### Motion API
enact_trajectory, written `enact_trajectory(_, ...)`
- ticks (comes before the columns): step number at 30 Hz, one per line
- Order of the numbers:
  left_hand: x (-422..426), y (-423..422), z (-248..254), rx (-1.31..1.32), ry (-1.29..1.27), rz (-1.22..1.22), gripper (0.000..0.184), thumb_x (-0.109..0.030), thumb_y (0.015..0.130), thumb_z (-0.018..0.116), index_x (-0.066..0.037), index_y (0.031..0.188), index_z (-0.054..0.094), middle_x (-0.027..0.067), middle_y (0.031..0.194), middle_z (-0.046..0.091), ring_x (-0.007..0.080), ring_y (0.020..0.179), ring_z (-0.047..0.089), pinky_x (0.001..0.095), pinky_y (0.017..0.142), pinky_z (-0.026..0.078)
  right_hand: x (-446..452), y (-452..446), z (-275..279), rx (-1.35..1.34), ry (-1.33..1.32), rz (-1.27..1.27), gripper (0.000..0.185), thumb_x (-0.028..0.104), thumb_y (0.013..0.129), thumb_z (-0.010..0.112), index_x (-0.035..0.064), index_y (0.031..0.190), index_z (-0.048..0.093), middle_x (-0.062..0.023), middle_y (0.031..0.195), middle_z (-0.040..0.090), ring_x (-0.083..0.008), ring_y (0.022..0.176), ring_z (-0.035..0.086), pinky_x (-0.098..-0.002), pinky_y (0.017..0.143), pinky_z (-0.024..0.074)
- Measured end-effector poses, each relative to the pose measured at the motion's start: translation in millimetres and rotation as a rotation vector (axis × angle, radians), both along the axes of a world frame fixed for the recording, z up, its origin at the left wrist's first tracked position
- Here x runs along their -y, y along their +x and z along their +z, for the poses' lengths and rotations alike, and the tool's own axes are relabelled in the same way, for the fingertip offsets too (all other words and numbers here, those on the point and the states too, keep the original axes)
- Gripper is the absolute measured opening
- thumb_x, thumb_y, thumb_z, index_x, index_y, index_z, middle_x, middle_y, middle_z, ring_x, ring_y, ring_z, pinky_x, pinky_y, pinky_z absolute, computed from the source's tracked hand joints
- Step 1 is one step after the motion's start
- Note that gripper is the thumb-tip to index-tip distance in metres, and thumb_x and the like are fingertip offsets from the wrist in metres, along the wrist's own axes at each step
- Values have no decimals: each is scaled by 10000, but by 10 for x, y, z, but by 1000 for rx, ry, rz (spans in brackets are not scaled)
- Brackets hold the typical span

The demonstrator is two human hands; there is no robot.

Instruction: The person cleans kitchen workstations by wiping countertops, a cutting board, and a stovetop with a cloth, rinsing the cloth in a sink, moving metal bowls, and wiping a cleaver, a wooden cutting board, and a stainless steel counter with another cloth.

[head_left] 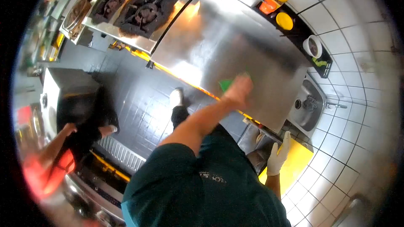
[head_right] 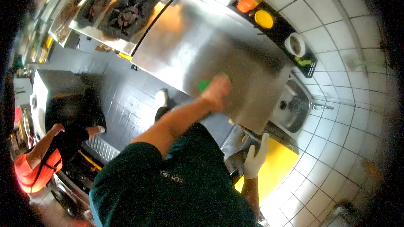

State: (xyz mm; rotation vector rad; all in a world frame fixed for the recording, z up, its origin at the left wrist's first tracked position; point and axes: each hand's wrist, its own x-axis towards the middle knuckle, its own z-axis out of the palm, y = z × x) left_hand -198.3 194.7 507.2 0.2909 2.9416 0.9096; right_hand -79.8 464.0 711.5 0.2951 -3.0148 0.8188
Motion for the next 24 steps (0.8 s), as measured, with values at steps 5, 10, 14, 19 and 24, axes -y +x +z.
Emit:
enact_trajectory(5, -160, 373, 2, -104, -166, -555, 771, -514, 1012, 600, -14, 1577, 439, 227, 1721, 251, 357, 1616, 201, 512, 1323, 170, 571, -128, 188, -5, -39, 66, 582, 16, 982, 513, -49, 1556, 443, -268, 1627, 415, -419, 1518, 393, -475, 1261, 293)
enact_trajectory(10, 1766, 449, -396, -285, -352, -481, 602, -334, 1058, 544, 16, 1542, 466, 222, 1657, 391, 366, 1560, 335, 497, 1283, 293, 915, -59, -93, -20, -50, 58, 575, 25, 1004, 533, -19, 1570, 444, -244, 1630, 430, -405, 1529, 382, -469, 1263, 288)
enact_trajectory(14, 3116, 364, 43, -53, -315, -327, 552, -270, 948, 596, 21, 1416, 566, 192, 1502, 553, 347, 1395, 510, 414, 1185, 416, 1607, 107, -213, 58, -120, 70, 560, 14, 1021, 520, -22, 1573, 437, -226, 1628, 443, -376, 1532, 390, -455, 1266, 294)
enact_trajectory(19, 4715, 676, -47, -543, -452, -79, 550, -236, 874, 634, 24, 1357, 605, 216, 1406, 594, 369, 1301, 576, 457, 1105, 485, 2598, 296, -522, 59, -68, 188, 605, 49, 994, 558, -62, 1571, 413, -273, 1611, 444, -403, 1517, 408, -456, 1254, 331)
enact_trajectory(24, 5624, 1052, -319, -329, -395, 111, 591, -221, 923, 592, 43, 1448, 538, 246, 1516, 533, 401, 1427, 502, 512, 1197, 398, 3611, 577, -388, 143, -8, 277, 646, 27, 963, 564, -74, 1577, 390, -272, 1637, 400, -379, 1485, 450, -428, 1200, 417)
